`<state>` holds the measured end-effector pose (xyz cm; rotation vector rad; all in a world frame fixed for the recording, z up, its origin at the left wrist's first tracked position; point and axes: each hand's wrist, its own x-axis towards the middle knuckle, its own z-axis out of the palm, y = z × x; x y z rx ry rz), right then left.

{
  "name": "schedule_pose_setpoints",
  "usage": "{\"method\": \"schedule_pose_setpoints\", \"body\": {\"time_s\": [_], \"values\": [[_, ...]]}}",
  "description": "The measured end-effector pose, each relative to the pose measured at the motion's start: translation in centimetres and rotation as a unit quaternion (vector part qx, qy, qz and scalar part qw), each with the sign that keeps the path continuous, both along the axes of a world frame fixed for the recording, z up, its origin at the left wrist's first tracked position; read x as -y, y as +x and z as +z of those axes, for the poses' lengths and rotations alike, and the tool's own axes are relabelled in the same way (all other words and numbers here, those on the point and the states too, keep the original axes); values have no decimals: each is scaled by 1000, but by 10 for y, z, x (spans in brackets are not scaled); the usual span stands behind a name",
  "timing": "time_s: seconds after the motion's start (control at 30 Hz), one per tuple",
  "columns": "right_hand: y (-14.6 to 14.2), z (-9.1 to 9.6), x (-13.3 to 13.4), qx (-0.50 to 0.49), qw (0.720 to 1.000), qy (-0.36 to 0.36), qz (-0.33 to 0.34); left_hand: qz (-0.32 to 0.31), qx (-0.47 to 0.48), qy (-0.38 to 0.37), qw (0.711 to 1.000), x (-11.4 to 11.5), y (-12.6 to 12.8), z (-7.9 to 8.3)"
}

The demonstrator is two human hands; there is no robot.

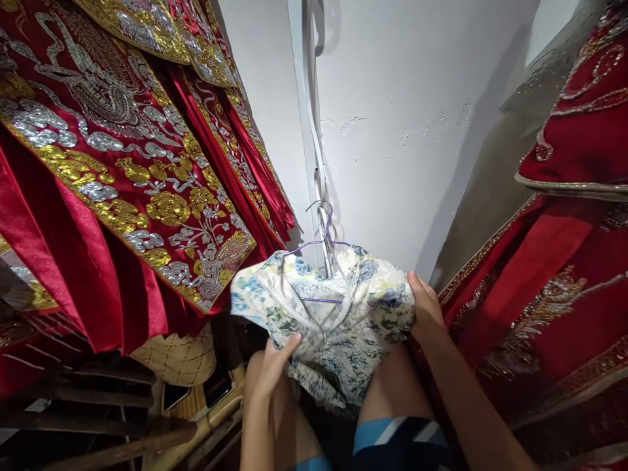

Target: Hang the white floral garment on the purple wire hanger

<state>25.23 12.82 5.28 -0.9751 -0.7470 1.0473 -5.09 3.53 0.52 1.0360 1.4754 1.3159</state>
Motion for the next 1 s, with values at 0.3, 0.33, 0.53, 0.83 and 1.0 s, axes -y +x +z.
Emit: {"method": "schedule_pose_setpoints", "body": {"time_s": [0.3,0.33,0.53,0.83,1.0], "values": [[-26,-110,64,159,962,-56,-213,-54,105,-37,992,21,46,-29],[-38,-112,68,181,972,-50,-139,-58,107,-42,992,22,48,-30],[-86,-86,74,208,914,-17,348,-72,147,-48,985,31,49,-23],[-84,-95,83,263,918,-20,295,-72,133,-47,987,27,52,-32],[-78,-77,80,225,911,-24,345,-14,96,-27,995,25,47,-39]]}}
